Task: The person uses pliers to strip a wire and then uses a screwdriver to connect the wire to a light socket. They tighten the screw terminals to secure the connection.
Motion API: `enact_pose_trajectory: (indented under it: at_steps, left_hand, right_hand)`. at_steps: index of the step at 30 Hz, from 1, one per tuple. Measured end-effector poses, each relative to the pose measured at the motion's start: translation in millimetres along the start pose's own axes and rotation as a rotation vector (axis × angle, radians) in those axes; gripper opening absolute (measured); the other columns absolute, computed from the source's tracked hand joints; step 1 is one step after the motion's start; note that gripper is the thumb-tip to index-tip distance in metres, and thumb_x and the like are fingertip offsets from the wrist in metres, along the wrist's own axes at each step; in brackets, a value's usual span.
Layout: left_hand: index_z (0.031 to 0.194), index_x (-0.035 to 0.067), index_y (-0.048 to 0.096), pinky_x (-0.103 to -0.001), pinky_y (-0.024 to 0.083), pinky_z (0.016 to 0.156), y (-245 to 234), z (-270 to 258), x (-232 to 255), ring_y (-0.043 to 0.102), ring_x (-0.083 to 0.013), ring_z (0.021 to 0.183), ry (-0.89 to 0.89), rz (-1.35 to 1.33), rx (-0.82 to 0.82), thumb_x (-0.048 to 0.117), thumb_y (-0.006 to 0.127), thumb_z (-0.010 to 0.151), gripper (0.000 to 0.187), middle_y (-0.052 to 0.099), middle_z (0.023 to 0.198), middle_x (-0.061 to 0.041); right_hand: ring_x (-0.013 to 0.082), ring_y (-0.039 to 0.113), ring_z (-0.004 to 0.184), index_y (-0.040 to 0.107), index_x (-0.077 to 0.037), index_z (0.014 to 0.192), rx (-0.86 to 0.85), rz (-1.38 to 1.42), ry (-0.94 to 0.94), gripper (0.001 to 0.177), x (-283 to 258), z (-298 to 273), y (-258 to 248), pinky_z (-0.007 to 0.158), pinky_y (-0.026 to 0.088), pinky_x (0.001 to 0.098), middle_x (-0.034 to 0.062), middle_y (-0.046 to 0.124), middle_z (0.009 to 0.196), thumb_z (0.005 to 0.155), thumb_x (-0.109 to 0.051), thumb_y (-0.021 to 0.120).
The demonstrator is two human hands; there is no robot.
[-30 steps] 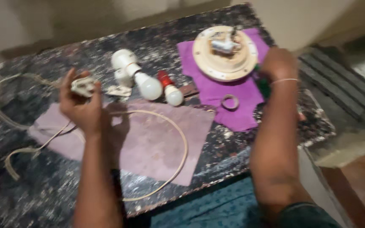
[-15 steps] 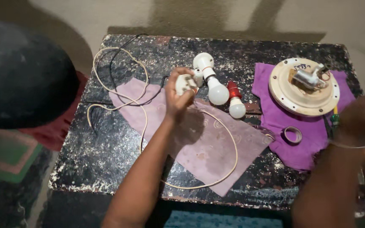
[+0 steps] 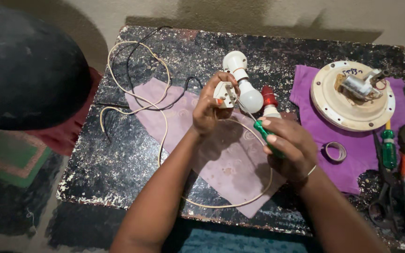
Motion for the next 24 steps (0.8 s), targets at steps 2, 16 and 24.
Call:
enact_pose_trajectory:
  at_steps: [2,16,24]
  left_hand:
    - [0.121,0.001,0.052,-0.028,0.049,0.088,1.7,-0.8,1.5,0.061,-0.0167,0.099,0.016,0.009,-0.003,0.028,0.055,0.077,0.052,0.059,0.109,-0.010]
    - [0.121,0.000,0.053,-0.026,0.045,0.072,1.1,-0.2,3.4,0.059,-0.0161,0.089,-0.019,0.082,-0.032,0.033,0.054,0.081,0.051,0.062,0.103,-0.012]
    - [0.122,-0.001,0.053,-0.028,0.050,0.082,0.0,0.0,3.2,0.062,-0.0184,0.096,0.005,0.096,-0.049,0.032,0.053,0.083,0.051,0.062,0.105,-0.013]
  right_hand:
    - [0.0373,0.074,0.101,0.050,-0.003,0.121,-0.010,0.008,0.016,0.027,-0.8,-1.0,1.0,0.085,0.064,0.0461,0.0227,0.068,0.113,0.101,-0.010,0.067]
    - [0.0345,0.074,0.103,0.049,-0.003,0.125,-0.005,-0.008,0.048,0.029,-3.0,1.4,2.7,0.086,0.064,0.0429,0.0209,0.069,0.114,0.103,-0.010,0.067]
    - [0.0318,0.075,0.103,0.051,-0.002,0.126,0.004,-0.021,0.106,0.028,-0.8,-0.7,4.6,0.086,0.064,0.0398,0.0205,0.069,0.113,0.105,-0.011,0.067]
Point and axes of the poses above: each hand's wrist, its own z-axis towards the middle knuckle, its own y-axis out of the palm, x = y × z, the point moved 3 cm from there along z, towards the middle knuckle
